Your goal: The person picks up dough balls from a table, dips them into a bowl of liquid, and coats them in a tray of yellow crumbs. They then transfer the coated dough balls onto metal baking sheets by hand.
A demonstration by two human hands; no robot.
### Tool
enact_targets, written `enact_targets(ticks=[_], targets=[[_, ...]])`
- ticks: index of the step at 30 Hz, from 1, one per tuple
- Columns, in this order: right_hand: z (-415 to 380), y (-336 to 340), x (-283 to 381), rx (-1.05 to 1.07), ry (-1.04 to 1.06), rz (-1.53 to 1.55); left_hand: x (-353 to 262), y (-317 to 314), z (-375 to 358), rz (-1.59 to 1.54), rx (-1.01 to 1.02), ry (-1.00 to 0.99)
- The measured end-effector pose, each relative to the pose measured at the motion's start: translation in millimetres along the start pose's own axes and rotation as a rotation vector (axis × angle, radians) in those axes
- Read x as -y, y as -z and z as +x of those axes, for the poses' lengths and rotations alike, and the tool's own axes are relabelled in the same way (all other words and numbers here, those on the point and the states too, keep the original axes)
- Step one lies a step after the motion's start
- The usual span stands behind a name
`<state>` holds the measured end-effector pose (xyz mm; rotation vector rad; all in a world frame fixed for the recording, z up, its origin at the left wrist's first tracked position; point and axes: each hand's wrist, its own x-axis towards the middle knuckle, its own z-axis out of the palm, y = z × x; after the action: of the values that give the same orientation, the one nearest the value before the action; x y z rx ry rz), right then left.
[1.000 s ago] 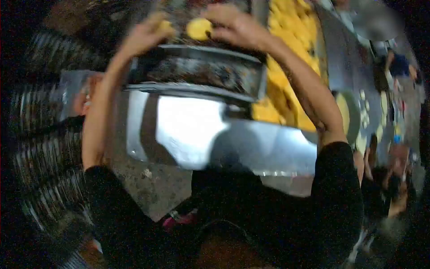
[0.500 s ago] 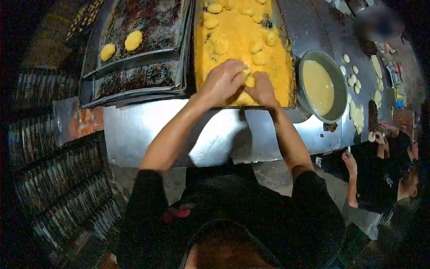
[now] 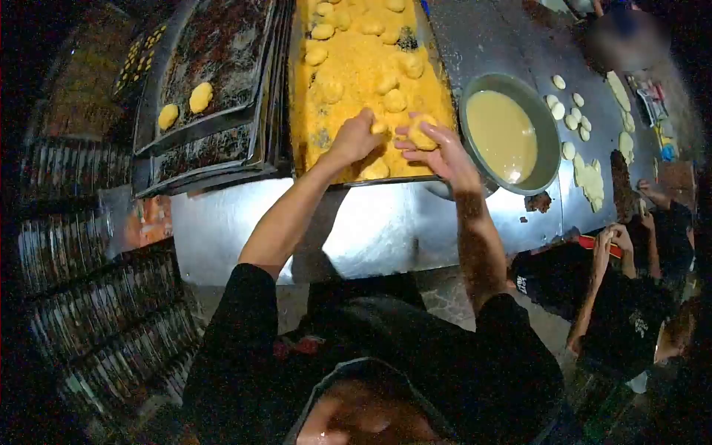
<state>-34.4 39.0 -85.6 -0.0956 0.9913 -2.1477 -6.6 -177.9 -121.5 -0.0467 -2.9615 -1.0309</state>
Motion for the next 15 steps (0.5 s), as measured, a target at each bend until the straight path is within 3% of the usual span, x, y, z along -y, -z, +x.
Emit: enact_targets(ticks=[1, 2, 3, 5, 7, 9, 13, 15], targets=[[7.8, 0.9, 1.5, -0.204, -0.086, -0.499, -11.9, 13.4, -6.8, -0.214, 0.092, 0.251], [14.6, -0.3, 1.5, -0.399, -0.166, -1.001, -11.2, 19.0, -13.5, -0.515, 0.028, 0.289], [14.2, -2.4, -0.1, -0.381, -0.171, -0.999, -13.9, 23.5, -21.8, -0.508, 0.017, 0.303], [13.2, -3.7, 2.5, -0.304, 0.007, -0.686, -22.2, 37.1, -32.4, -1.079, -0.065, 0.379], [16.7, 1.7, -2.3, -0.258, 0.028, -0.747, -21.9, 56.4, -43.0, -1.005, -0.016, 0.399], [27.1, 12.1, -3.0, -0.379, -0.13, -1.065, -26.5, 75.2, -54.0, -1.142, 0.062, 0.319], [25.2, -32.3, 3.9, -0.286, -0.081, -0.452, -17.9, 155.7, -83.6, -1.157, -0.072, 0.143], [36.9, -61.4, 7.5, -0.205, -0.056, -0.292, 6.9, 205.7, -88.7, -0.947, -0.212, 0.087]])
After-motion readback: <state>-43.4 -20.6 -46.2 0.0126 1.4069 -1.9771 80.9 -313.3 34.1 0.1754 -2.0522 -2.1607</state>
